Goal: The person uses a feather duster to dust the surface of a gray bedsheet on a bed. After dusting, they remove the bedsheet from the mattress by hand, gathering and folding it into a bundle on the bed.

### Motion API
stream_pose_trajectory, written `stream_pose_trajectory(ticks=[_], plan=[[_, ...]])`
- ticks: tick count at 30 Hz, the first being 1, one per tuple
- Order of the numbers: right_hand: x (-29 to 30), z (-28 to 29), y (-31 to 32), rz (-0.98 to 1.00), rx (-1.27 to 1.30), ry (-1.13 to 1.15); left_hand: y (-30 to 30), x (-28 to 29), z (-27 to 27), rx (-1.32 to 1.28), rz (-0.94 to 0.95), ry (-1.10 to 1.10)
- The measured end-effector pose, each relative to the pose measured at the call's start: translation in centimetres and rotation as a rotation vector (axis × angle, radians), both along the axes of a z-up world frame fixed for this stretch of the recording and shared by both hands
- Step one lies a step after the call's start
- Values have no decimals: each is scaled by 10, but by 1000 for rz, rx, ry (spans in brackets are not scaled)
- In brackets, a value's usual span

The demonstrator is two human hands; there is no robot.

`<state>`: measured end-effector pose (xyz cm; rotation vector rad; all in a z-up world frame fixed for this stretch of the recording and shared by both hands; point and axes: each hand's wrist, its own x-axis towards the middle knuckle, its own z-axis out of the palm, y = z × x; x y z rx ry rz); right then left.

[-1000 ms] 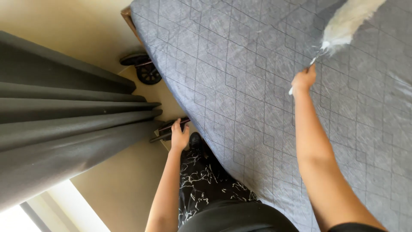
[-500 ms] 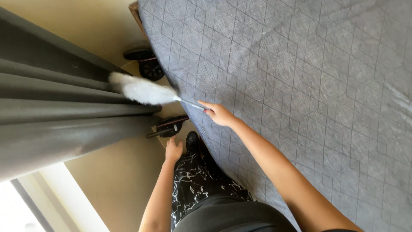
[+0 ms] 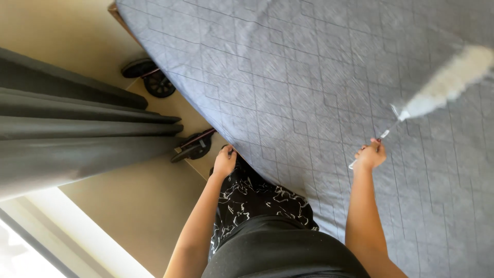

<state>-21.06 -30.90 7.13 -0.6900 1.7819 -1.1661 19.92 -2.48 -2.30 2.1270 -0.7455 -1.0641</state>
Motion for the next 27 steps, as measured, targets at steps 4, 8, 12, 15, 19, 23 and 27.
stream_pose_trajectory(ticks=[4, 8, 12, 15, 19, 23, 27], plan=[[-9, -75, 69, -43, -48, 98, 20, -40, 19, 10, -49, 65], [59, -44, 181, 824, -52, 560, 48, -80, 17, 51, -121, 76], [92, 7, 231, 1665, -37, 494, 77, -115, -49, 237, -234, -10], [84, 29, 237, 1768, -104, 529, 119, -132, -104, 288, -135, 18], [-5, 3, 233, 1514, 25, 428, 122, -173, -72, 247, -5, 178], [-151, -43, 251, 750, 53, 122, 129, -212, -92, 89, -52, 84], [-301, -130, 281, -202, 254, -61, 78, -235, -35, -70, -109, 185]])
